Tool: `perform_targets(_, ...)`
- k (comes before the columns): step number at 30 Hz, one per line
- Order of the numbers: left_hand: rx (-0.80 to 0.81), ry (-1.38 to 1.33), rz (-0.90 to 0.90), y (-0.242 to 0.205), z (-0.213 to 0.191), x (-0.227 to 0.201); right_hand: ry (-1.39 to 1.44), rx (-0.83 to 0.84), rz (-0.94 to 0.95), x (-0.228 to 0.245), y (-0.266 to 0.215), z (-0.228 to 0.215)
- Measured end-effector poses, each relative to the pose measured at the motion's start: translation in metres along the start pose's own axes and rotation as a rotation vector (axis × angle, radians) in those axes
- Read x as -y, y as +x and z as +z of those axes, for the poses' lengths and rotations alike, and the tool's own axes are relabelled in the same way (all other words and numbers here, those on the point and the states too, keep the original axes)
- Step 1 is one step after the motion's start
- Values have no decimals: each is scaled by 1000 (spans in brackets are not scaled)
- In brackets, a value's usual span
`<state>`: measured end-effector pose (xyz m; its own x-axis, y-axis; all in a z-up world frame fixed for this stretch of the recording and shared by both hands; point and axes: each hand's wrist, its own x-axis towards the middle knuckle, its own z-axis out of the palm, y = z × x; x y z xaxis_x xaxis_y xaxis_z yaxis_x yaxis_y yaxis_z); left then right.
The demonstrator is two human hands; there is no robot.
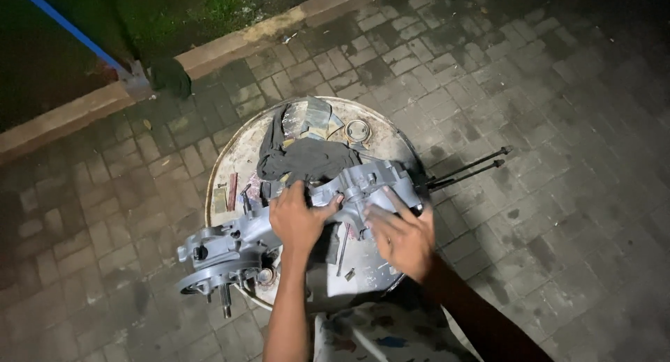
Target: Sanding and smoothing the surface of a metal engine casing by hand using sandpaper.
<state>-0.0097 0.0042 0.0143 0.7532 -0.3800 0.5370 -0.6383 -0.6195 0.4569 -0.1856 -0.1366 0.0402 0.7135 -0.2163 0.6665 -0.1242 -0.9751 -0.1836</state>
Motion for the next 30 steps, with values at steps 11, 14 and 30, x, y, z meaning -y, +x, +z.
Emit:
perform_targets(11,21,-40,-5,6,-13,-8,-50,-98,167,-37,-36,25)
perform_targets(14,-1,-32,-4,2,-5,-3,7,-67,29,16,7,-18)
perform_targets(30,-32,-39,19,-1,-1,0,90,-38,69,21,15,-16)
